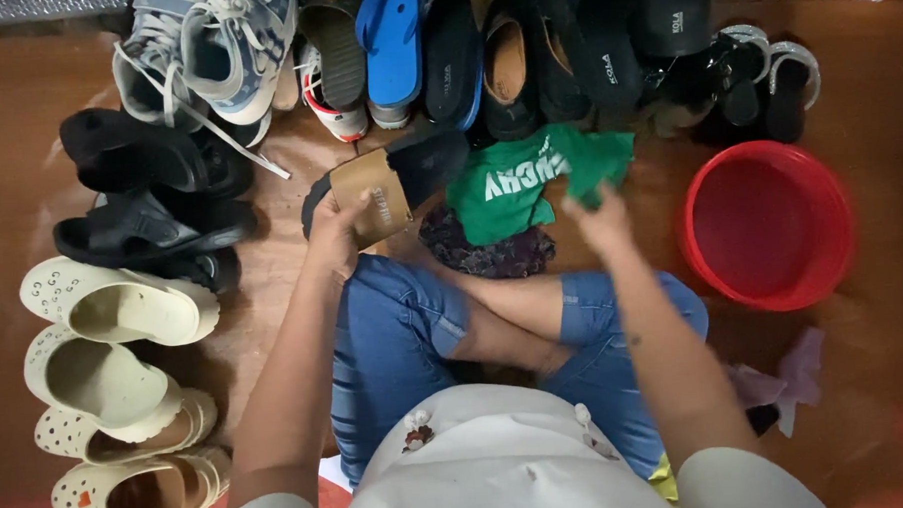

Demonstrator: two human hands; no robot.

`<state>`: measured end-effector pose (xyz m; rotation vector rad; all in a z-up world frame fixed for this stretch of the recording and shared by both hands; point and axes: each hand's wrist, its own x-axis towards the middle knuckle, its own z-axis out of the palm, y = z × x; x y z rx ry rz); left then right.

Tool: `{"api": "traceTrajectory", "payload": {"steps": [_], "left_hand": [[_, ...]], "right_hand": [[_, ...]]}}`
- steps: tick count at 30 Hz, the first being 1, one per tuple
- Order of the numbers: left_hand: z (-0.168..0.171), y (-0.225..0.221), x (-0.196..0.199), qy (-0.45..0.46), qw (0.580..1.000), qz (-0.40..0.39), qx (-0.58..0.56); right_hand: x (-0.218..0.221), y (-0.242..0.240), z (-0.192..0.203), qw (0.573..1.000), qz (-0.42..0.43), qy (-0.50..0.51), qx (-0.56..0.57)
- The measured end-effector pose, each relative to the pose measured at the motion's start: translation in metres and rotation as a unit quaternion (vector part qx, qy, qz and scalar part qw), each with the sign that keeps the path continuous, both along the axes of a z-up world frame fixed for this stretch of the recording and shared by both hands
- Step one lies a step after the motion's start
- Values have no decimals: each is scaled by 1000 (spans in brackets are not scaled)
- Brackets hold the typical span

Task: Cleaning a black shoe by scrubbing it with a brush dipped in soapy water and wiping it with a cloth.

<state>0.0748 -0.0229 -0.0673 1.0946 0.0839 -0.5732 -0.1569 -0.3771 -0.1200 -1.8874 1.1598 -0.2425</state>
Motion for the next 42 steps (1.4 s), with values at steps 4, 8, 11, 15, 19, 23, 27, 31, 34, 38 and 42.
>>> {"api": "traceTrajectory", "payload": {"steps": [4,8,11,15,19,23,27,31,34,38,42], "left_hand": [[25,-2,-9,-42,993,-35,103],[-2,-2,2,-42,992,-13,119],[11,-3,-2,0,995,18,97],[-13,1,14,28,988,76,133],[-5,-2,21,65,975,159,142],[5,15,16,48,980,135,136],[4,-9,-4,-378,828,95,404],[-1,-84,-53,-425,765,-257,410],[-63,-138,-71,-383,640,-435,504],[-135,-173,-83,-260,711,-312,574],[-139,-160,-74,-97,779,-264,561]], "right_hand": [[9,81,35,952,198,165,-163],[28,117,-50,885,342,302,-97],[28,121,-69,908,300,272,-108],[1,83,26,973,223,7,-55],[-69,48,149,978,172,28,-114],[-164,12,211,968,128,185,-113],[-310,-20,172,955,139,253,-63],[-426,-46,71,942,8,336,13],[-429,-22,31,950,4,305,62],[-218,61,189,988,-42,136,-58],[-113,41,77,995,43,-75,-51]]}}
